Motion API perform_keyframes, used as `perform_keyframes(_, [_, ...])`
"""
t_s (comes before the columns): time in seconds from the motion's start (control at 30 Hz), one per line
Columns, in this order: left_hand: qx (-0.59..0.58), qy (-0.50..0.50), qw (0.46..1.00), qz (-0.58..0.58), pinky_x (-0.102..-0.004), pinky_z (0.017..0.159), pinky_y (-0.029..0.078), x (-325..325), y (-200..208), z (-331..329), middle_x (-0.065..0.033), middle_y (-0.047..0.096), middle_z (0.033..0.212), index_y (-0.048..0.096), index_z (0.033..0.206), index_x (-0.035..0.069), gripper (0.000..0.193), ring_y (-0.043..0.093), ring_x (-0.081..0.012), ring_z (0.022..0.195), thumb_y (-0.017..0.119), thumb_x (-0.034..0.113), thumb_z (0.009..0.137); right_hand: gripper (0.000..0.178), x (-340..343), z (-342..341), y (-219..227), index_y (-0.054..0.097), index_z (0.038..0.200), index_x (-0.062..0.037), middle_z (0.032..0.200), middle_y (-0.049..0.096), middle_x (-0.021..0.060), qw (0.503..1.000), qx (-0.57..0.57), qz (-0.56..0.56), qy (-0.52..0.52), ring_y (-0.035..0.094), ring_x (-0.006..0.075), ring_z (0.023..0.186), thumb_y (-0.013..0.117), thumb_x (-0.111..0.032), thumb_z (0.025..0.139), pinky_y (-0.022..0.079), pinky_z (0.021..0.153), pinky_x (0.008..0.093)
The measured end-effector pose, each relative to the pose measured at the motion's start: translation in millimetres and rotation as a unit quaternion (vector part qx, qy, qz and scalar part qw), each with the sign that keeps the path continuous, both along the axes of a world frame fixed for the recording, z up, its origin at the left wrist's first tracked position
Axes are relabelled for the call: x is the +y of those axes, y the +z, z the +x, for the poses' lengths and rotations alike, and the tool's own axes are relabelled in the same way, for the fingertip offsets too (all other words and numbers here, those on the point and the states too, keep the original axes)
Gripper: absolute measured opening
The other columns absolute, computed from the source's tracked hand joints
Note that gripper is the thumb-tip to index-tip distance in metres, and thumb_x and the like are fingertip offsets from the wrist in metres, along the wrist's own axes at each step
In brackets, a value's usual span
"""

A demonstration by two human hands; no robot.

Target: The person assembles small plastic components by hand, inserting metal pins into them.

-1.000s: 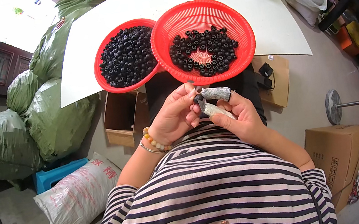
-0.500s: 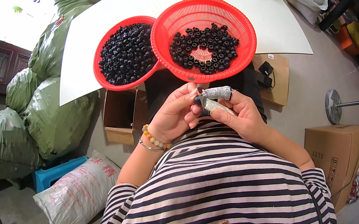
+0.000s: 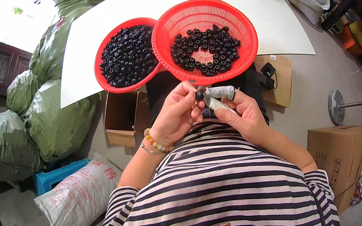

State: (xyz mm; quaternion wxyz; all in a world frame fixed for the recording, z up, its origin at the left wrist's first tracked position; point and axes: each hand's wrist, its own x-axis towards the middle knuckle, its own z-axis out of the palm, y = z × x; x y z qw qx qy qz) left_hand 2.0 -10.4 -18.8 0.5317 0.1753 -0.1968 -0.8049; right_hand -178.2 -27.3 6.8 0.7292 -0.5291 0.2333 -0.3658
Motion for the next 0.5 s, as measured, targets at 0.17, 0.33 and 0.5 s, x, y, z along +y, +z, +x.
perform_keyframes(0.17, [-0.057,0.049,0.997,-0.018,-0.0226,0.055,0.05,0.2,0.3,-3.0,-0.0057,0.054,0.076,0.046,0.086,0.005,0.009,0.053,-0.0086,0.059,0.052,0.011,0.084,0.032,-0.2,0.7,-1.8,0.043,0.113,0.0014,0.1,0.054,0.0049,1.0,0.009,-0.014,0.003,0.051,0.0093,0.093,0.052,-0.01,0.084,0.039,0.084,0.0244])
perform_keyframes(0.33, [-0.075,0.058,0.995,-0.027,-0.0225,0.056,0.05,0.7,2.7,-4.4,-0.0056,0.054,0.078,0.046,0.086,0.005,0.008,0.054,-0.0091,0.06,0.052,0.009,0.084,0.031,0.1,2.4,2.0,0.044,0.112,0.0015,0.099,0.055,0.0049,1.0,-0.014,0.014,0.011,0.052,0.0092,0.09,0.051,-0.01,0.085,0.04,0.082,0.024])
perform_keyframes(0.5, [-0.08,0.06,0.994,-0.033,-0.0229,0.057,0.05,0.0,2.2,-4.9,-0.0058,0.054,0.079,0.046,0.086,0.005,0.007,0.054,-0.0093,0.06,0.052,0.009,0.084,0.029,-1.8,1.9,-0.8,0.044,0.112,0.0017,0.098,0.055,0.005,1.0,-0.017,0.011,0.015,0.053,0.0093,0.089,0.049,-0.009,0.086,0.041,0.081,0.0238])
